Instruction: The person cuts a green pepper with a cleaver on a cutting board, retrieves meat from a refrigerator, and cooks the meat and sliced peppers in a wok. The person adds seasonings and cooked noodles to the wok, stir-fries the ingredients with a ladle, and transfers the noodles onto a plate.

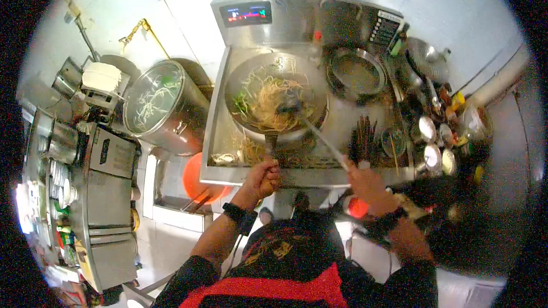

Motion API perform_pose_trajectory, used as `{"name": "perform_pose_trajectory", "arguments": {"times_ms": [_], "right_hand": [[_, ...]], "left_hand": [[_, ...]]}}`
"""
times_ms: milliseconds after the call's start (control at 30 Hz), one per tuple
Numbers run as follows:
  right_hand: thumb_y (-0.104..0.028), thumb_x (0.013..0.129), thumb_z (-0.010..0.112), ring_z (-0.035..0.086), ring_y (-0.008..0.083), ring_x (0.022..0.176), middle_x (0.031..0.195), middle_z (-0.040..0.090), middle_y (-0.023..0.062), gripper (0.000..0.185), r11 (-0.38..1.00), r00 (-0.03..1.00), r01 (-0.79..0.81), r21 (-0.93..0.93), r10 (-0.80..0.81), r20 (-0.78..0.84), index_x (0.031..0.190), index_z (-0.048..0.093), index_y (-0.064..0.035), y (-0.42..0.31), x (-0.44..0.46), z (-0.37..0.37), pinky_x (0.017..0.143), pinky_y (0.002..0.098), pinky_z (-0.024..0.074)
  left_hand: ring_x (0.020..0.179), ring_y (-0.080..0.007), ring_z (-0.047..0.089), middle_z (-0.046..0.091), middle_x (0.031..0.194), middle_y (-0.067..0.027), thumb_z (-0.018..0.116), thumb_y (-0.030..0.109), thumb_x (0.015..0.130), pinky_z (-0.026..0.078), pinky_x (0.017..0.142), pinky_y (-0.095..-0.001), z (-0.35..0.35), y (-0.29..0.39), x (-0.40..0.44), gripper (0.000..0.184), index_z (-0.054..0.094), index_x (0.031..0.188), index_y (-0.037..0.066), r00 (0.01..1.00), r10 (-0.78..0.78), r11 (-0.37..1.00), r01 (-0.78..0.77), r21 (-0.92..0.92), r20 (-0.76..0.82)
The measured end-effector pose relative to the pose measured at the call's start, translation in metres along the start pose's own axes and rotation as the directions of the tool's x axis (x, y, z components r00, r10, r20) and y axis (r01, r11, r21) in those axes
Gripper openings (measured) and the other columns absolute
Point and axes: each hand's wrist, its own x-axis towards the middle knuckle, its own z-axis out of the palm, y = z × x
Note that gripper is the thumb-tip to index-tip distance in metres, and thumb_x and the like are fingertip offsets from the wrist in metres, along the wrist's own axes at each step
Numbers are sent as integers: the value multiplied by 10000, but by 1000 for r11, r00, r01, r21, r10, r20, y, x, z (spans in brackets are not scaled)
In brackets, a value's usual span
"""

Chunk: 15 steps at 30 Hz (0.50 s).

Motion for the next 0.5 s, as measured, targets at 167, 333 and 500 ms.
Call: {"name": "perform_pose_trajectory", "arguments": {"times_ms": [167, 333, 500], "right_hand": [[-222, 940, 484, 638, 386, 746, 823, 615, 249, 560, 901, 988, 103, 422, -142, 62, 1459, 283, -163, 10, -70, -98, 672, 445, 513], [-214, 948, 469, 639, 360, 772, 883, 630, 224, 566, 873, 982, 59, 484, -138, 128, 1467, 253, -147, 1, -34, -58, 707, 438, 515], [-216, 944, 470, 636, 381, 688, 809, 635, 235, 599, 986, 999, -26, 164, 19, 42, 1476, 203, -141, -41, -6, 10, 648, 488, 510]], "left_hand": [[497, -164, 469, 476, 606, -4, 511, 223, 932, 403, 441, -304, 41, -49, -93, 234, 497, 726, 113, 971, -117, 982, 145, 123, -209], [493, -132, 447, 463, 594, 12, 524, 246, 924, 389, 454, -264, 22, -20, -16, 263, 473, 696, 126, 986, -8, 977, -27, 210, 168], [481, -125, 430, 418, 593, 26, 590, 236, 888, 374, 432, -277, -22, -75, -76, 165, 470, 822, 144, 982, 64, 880, 30, 475, -180]]}}
